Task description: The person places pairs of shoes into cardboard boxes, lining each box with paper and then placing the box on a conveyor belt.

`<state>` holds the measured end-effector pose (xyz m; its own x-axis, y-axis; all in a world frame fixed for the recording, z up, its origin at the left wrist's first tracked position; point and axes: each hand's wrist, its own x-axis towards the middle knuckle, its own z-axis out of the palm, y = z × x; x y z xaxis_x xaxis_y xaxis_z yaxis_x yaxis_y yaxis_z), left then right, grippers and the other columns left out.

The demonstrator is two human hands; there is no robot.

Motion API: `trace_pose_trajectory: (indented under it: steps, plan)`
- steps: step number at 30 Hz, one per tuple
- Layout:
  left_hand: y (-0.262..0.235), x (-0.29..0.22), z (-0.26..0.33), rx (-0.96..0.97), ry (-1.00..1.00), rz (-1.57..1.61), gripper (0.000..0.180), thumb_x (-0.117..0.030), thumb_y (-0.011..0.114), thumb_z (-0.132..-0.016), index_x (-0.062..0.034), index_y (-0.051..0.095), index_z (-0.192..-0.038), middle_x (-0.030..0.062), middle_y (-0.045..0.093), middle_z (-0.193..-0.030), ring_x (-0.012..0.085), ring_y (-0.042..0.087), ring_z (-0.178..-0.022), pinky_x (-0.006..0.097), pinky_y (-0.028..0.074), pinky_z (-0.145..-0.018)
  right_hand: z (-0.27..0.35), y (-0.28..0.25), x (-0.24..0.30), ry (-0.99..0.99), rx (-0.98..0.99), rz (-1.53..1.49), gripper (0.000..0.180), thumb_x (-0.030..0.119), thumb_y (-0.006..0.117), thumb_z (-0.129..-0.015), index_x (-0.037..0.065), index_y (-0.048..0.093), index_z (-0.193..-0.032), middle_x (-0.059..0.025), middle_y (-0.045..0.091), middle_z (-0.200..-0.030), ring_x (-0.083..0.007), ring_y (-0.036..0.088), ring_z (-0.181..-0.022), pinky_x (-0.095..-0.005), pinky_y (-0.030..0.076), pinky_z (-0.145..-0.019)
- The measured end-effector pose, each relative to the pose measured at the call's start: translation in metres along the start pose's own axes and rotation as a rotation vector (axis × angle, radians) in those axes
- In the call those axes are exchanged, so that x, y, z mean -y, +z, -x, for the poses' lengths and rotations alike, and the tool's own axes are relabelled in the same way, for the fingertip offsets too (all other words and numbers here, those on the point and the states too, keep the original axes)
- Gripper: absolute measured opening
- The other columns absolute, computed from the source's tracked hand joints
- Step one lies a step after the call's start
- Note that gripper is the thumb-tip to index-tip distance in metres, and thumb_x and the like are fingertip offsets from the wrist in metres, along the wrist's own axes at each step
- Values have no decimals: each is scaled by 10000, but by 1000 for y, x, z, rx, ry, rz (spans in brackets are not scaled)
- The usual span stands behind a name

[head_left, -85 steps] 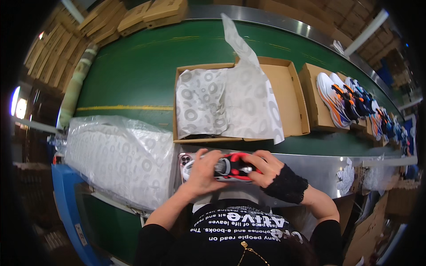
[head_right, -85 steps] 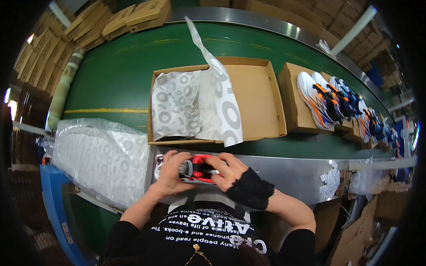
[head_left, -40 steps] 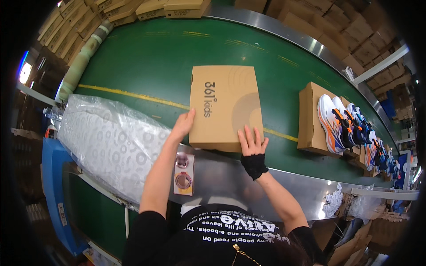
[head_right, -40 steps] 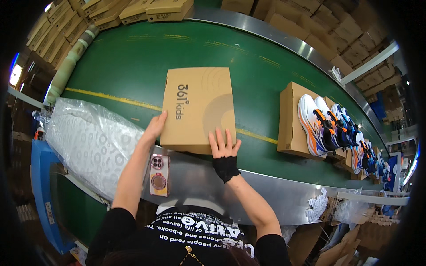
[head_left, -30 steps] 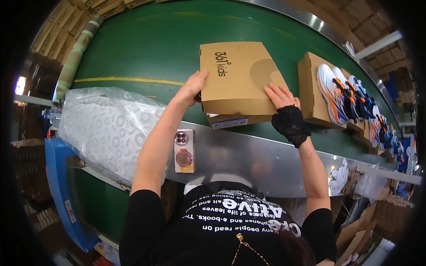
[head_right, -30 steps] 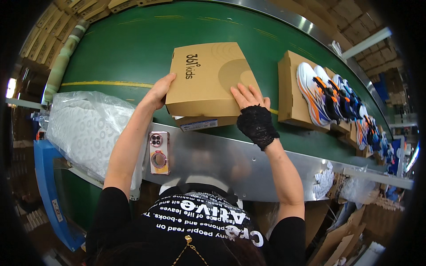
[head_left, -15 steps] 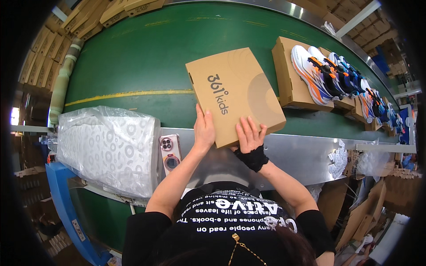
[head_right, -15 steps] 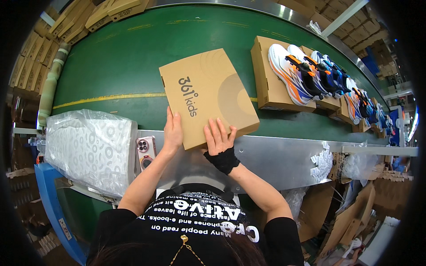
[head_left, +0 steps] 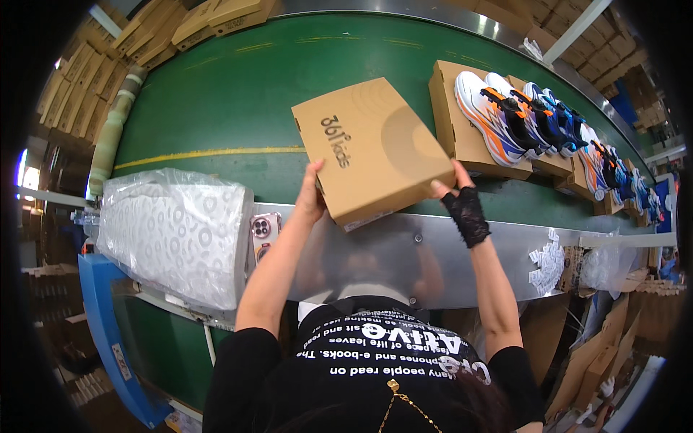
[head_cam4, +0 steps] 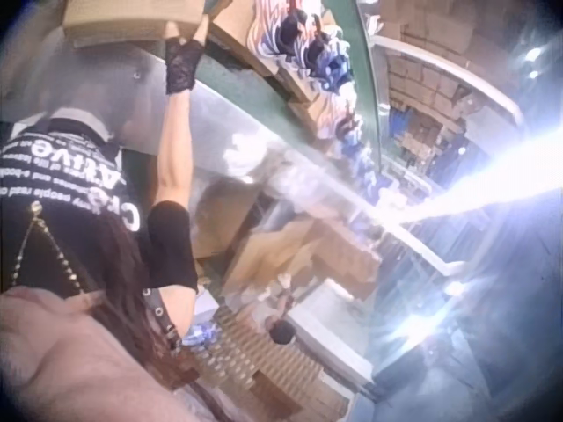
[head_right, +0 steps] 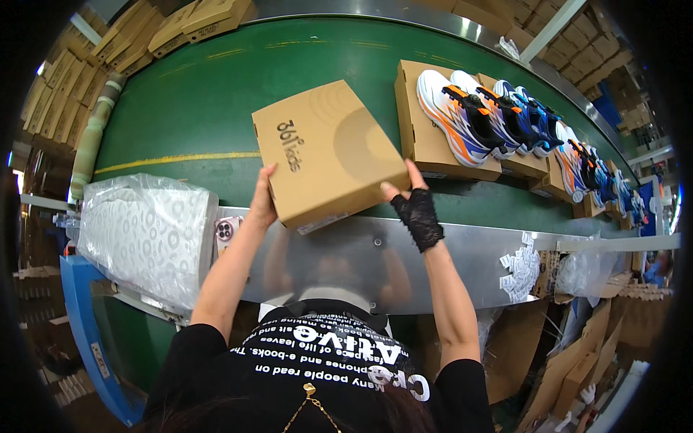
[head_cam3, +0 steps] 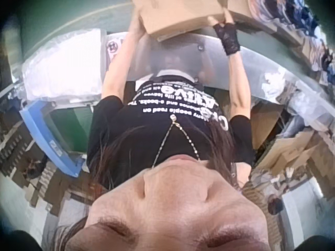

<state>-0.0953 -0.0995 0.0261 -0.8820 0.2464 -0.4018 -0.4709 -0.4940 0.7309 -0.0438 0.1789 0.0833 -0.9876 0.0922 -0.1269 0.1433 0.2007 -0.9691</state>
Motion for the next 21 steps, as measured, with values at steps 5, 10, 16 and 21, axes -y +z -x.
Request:
trace_pose_trajectory:
  steps: [5,10,16,21]
  plan:
    - [31,-64,59,-44,-117,178,634,-552,459,-710,-113,444,-1167,96,493,-1120,232,487,-1005,406,410,-805,2,-18,74,-224,2,-188,557,116,580,-789,16,308,-1265,-165,514,-1072,-133,573,-676,-240,453,-666]
    - [27,-99,132,-105,73,273,571,-515,426,-769,-89,457,-1149,88,525,-1065,216,530,-930,365,455,-749,7,-12,41,-217,84,1,291,164,559,-814,-14,515,-1040,-91,576,-888,-133,581,-684,-241,452,-650]
    - [23,-115,222,-318,132,238,577,-555,340,-780,-128,475,-1144,65,547,-1029,210,543,-896,374,459,-731,32,22,54,-367,433,125,256,131,531,-817,12,514,-1044,-62,590,-736,-113,567,-640,-262,467,-616]
    - [11,-102,277,-468,237,341,669,-628,393,-695,-145,432,-1157,92,452,-1082,241,470,-943,405,430,-711,60,80,89,-739,611,332,470,40,515,-757,79,394,-1209,-88,603,-695,-232,587,-599,-314,474,-582]
